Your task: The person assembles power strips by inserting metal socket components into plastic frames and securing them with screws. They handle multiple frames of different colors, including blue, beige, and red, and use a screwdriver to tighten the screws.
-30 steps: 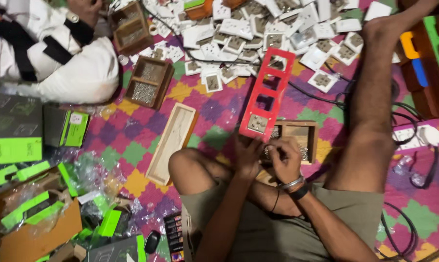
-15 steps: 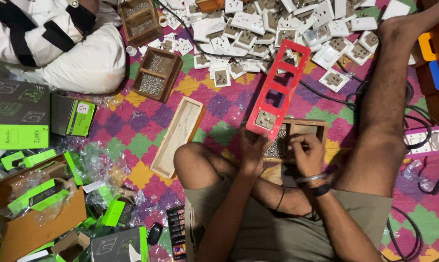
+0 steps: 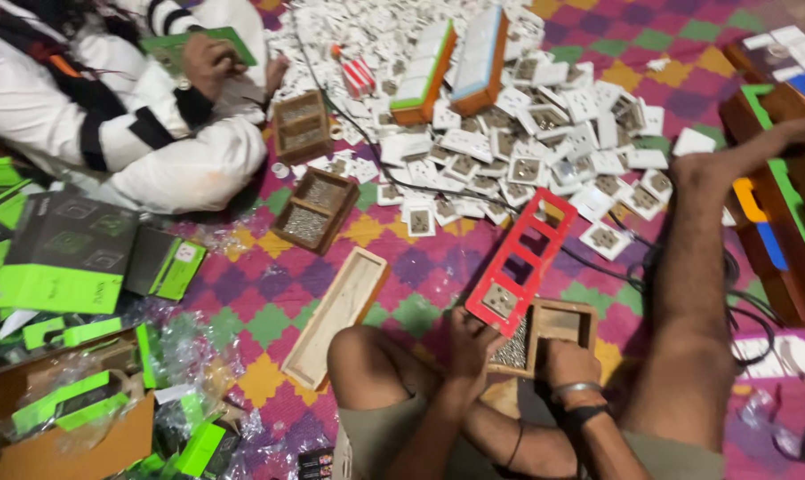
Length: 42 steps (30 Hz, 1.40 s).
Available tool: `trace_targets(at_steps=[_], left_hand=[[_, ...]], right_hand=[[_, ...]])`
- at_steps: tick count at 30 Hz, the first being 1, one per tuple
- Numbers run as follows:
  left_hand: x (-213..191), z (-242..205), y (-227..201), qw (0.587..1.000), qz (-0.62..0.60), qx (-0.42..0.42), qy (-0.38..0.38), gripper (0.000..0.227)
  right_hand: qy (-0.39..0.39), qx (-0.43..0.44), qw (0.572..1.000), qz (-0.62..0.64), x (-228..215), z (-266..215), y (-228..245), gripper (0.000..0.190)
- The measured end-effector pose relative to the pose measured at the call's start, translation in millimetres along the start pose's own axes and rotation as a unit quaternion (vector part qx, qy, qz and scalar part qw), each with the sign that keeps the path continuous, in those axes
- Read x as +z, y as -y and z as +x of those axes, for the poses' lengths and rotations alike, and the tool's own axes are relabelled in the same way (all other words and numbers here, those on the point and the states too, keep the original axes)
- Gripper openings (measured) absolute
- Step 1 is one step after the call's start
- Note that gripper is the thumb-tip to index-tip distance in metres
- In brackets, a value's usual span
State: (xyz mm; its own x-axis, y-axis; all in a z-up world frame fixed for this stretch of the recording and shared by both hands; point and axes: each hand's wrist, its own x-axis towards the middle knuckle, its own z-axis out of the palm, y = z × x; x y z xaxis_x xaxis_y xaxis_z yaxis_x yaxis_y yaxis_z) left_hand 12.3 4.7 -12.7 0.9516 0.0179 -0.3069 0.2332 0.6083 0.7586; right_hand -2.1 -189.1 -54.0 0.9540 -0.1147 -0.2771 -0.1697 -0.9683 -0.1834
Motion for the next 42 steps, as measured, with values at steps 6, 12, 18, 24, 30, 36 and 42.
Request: trace_targets(at_steps=[6, 12, 18, 24, 30, 36, 42], left_hand=[[-1, 1, 8, 1.000, -0.018, 0.005, 0.011, 0.047], [-5, 4, 11, 0.999, -0.023, 0.011, 0.020, 0.046], [-2, 2, 5, 1.000, -0.015, 0.011, 0.017, 0.044], [-1, -5, 2, 0.999, 0.000, 0.023, 0.027, 0.044], [7, -10, -2, 0.998, 0.038, 0.033, 0.034, 0.041], [10, -13, -4, 0.996, 0.073, 0.041, 0.038, 0.041], [9, -15, -3, 0.995, 0.084, 0.026, 0.037, 0.043]], right_hand=[[0.035, -0.009, 0.999, -0.025, -10, 0, -5, 0.022], [0.011, -0.027, 0.999, -0.037, -12, -1, -2, 0.019], [0.025, -0.024, 0.999, -0.008, -22, -5, 5, 0.032], [-0.059, -0.080, 0.987, 0.128, -22, -1, -11, 0.037], [-0.085, -0.086, 0.987, 0.107, -31, 0, -23, 0.020], [-0.126, -0.117, 0.961, 0.215, -42, -6, -22, 0.030], [-0.111, -0.105, 0.976, 0.156, -55, -14, -15, 0.020]])
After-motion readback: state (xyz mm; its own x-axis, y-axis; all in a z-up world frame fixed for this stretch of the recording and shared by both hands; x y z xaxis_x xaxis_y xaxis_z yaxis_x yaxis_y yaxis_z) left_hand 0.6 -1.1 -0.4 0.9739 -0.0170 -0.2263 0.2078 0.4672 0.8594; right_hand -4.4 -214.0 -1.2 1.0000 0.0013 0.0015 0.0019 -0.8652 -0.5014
